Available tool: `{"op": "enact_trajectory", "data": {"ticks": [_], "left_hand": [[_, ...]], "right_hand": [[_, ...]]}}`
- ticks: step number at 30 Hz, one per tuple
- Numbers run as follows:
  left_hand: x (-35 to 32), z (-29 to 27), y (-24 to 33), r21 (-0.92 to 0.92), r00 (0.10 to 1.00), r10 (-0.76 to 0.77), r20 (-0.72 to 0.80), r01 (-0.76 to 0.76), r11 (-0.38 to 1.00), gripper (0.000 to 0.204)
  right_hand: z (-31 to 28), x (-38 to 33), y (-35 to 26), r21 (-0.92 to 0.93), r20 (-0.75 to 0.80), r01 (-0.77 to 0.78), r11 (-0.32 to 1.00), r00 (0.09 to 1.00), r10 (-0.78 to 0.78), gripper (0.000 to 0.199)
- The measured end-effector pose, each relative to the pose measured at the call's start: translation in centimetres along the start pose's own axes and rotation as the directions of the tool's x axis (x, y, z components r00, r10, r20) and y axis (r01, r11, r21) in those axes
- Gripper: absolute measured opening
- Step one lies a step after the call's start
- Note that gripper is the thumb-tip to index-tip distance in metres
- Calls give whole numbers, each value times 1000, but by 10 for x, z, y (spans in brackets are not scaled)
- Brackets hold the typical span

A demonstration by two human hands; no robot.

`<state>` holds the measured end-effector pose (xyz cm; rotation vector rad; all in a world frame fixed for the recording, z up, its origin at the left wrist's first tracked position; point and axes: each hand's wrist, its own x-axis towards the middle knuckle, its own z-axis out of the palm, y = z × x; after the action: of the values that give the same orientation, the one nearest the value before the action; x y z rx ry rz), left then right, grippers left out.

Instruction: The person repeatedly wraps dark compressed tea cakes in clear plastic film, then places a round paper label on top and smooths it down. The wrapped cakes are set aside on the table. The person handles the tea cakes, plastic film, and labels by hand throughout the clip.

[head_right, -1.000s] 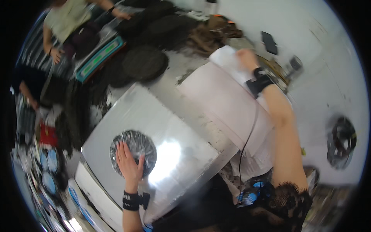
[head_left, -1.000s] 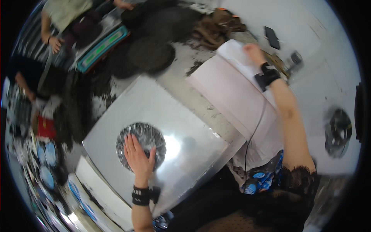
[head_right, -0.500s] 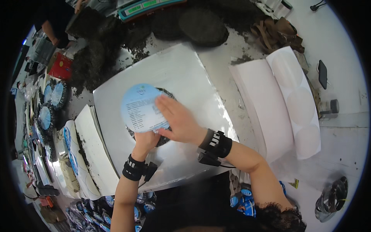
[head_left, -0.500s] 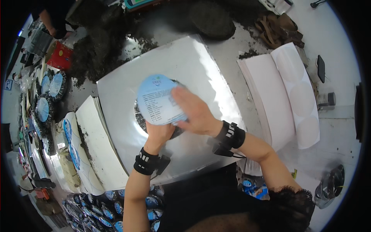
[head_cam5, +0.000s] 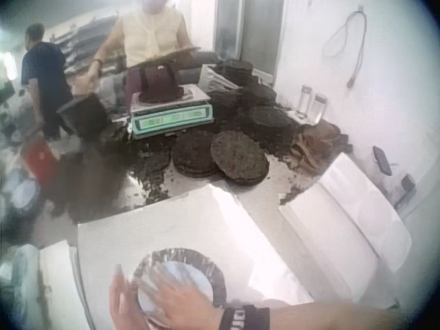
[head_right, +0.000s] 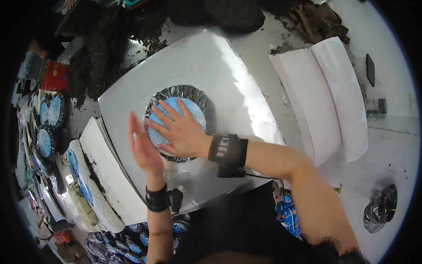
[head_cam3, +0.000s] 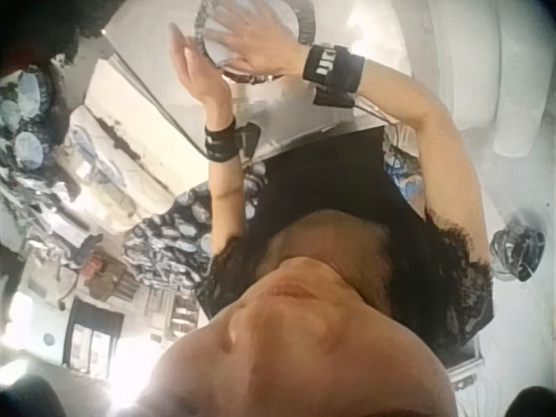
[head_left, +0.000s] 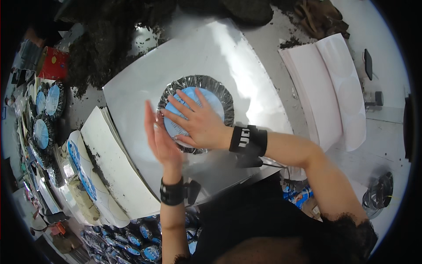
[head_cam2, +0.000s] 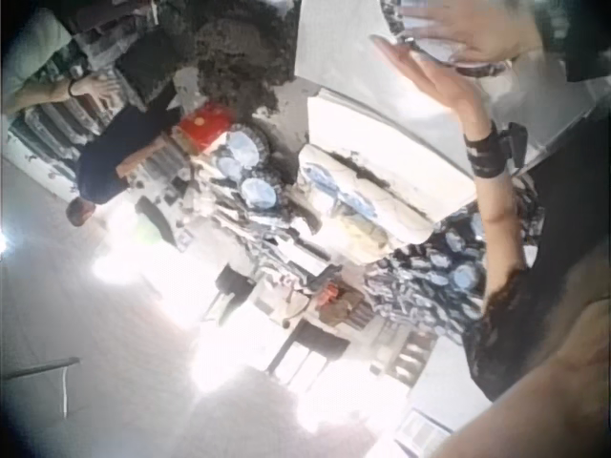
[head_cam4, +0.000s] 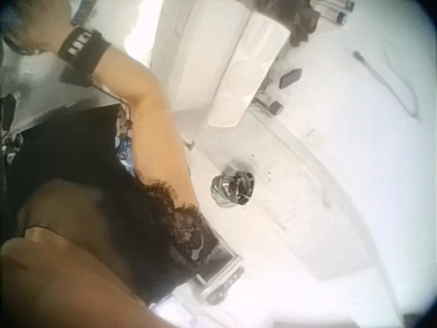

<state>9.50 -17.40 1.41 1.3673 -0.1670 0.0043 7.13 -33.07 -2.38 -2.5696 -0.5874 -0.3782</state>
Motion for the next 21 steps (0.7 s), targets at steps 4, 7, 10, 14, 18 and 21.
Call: {"op": "enact_trajectory", "data": {"ticks": [4, 7, 10, 14, 18, 21], "left_hand": [[1, -27, 11, 632, 963, -253, -93, 253, 732, 49], [14, -45, -17, 726, 975, -178, 132, 28, 687, 42], [28, -81, -23, 493, 824, -554, 117, 436, 753, 34], [39, -160, 42, 251, 894, -325, -308, 406, 879, 46], [57, -164, 43, -48, 789, -250, -561, 271, 961, 53], [64, -101, -6, 288, 919, -393, -8, 379, 879, 45]], "right_hand": [[2, 1, -9, -16, 100, -108, 994, 989, 109, 84], [-6, 0, 0, 73, -54, -54, 996, 997, 58, 81], [-30, -20, 45, 858, 2, -254, 446, 871, 491, 69], [-99, -44, 186, 247, -431, -578, 778, 654, 623, 49], [-150, -1, 358, 401, -544, -727, 558, 301, 783, 79], [-155, 39, 431, 266, -512, -868, 420, 242, 824, 102]]}}
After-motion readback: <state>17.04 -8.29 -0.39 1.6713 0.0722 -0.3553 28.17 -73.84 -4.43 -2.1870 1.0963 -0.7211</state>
